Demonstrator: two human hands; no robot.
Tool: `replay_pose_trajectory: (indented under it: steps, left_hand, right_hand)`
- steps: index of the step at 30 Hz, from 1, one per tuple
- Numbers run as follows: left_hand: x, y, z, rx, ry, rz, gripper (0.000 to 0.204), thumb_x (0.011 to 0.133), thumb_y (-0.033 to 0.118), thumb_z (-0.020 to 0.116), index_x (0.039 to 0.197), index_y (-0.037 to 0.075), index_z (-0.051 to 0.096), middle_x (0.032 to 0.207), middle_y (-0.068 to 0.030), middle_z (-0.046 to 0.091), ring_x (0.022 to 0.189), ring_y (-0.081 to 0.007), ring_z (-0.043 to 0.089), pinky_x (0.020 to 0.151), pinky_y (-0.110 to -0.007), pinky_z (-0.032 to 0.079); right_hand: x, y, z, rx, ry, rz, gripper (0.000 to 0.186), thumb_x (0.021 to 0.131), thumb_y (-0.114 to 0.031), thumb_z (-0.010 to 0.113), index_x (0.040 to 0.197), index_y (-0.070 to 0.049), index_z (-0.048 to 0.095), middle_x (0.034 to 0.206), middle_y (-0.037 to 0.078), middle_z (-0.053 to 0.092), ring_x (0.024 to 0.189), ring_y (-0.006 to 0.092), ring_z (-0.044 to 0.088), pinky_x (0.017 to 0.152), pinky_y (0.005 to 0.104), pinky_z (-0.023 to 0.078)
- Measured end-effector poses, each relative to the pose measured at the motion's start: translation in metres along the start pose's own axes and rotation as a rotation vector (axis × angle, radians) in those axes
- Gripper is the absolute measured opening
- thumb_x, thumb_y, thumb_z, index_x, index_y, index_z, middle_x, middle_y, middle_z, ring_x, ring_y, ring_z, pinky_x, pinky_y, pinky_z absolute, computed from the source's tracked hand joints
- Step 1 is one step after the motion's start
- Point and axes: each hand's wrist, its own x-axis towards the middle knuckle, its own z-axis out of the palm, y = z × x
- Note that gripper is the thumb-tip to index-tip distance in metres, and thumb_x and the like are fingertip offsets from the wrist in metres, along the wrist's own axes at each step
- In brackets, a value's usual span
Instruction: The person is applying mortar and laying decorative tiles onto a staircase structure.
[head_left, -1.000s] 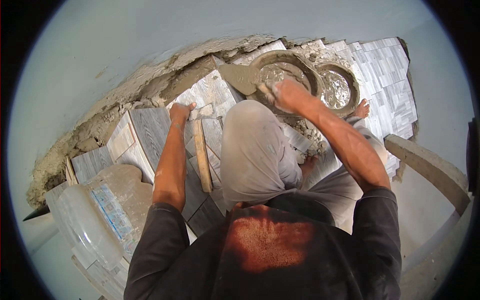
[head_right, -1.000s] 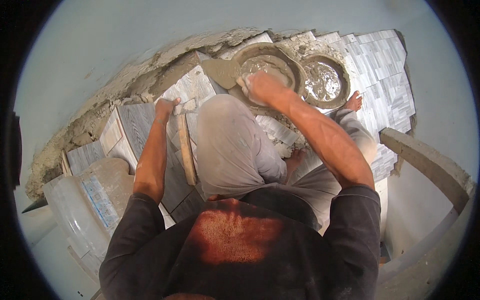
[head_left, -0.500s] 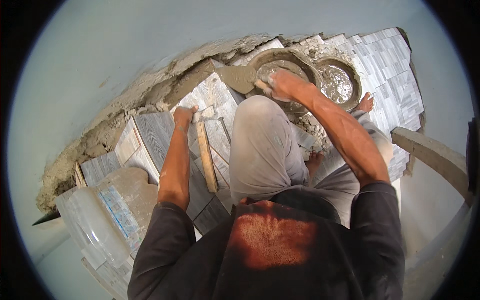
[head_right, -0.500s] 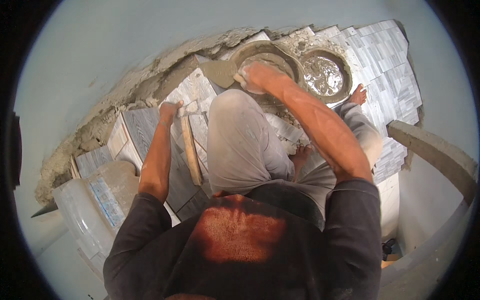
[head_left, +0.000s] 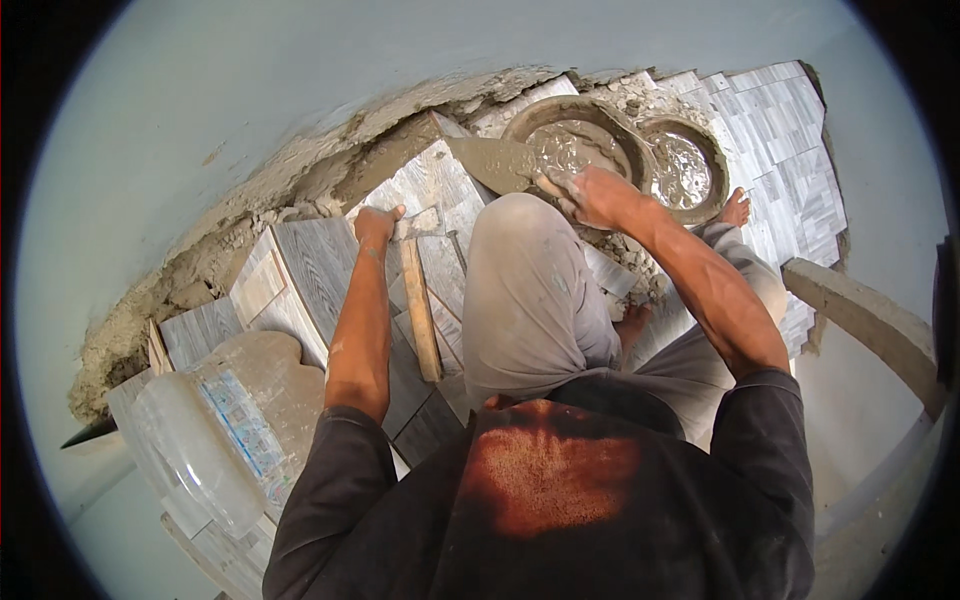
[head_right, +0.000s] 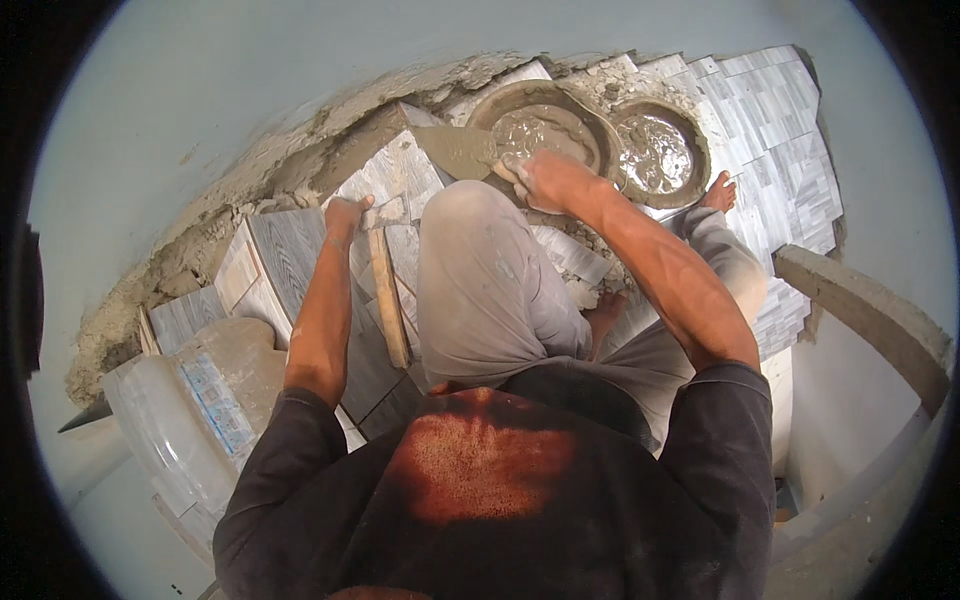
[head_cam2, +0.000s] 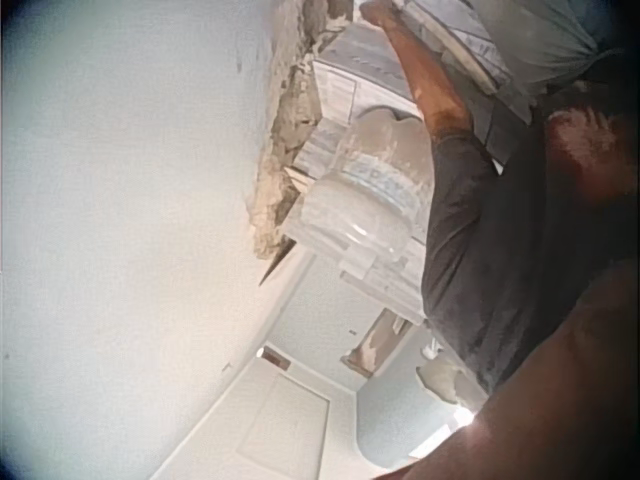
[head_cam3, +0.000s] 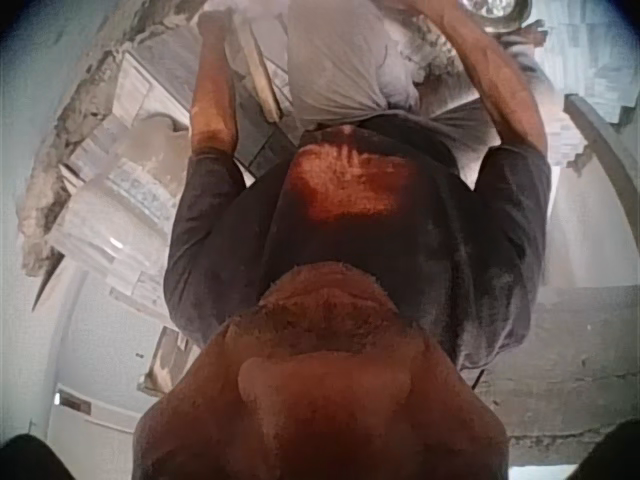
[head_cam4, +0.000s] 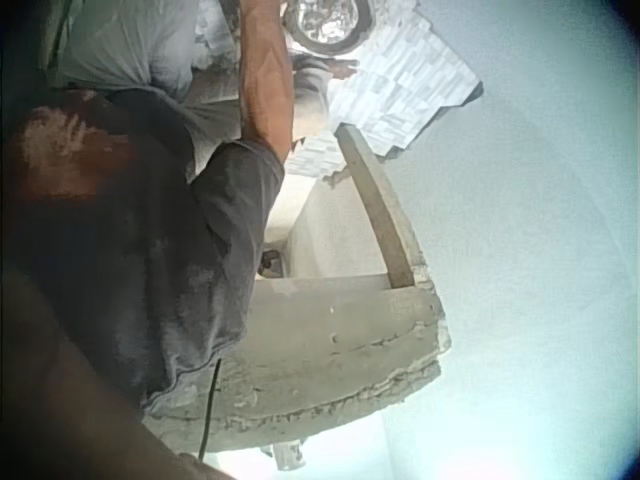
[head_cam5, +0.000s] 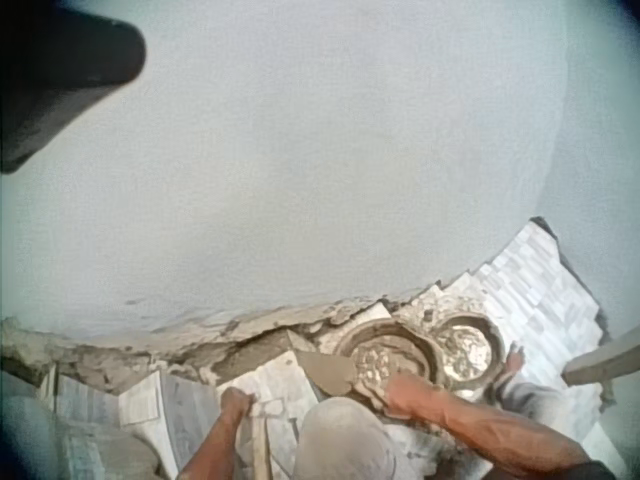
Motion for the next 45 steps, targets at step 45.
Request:
replay_pose_trajectory:
  steps: [45]
  left_hand:
    - [0.008, -0.012, 0.005, 0.046, -0.03, 0.083, 0.066, 0.066, 0.045, 0.075, 0.094, -0.013, 0.061, 0.101, -0.0287, 0.061, 0.096, -0.0377, 0.061, 0.082, -0.039, 0.046]
  right_hand:
    - [-0.051, -0.018, 0.012, 0.107, 0.029, 0.115, 0.037, 0.077, -0.013, 0.053, 0.114, -0.008, 0.055, 0.085, 0.021, 0.063, 0.079, 0.0388, 0.061, 0.069, 0.0474, 0.049]
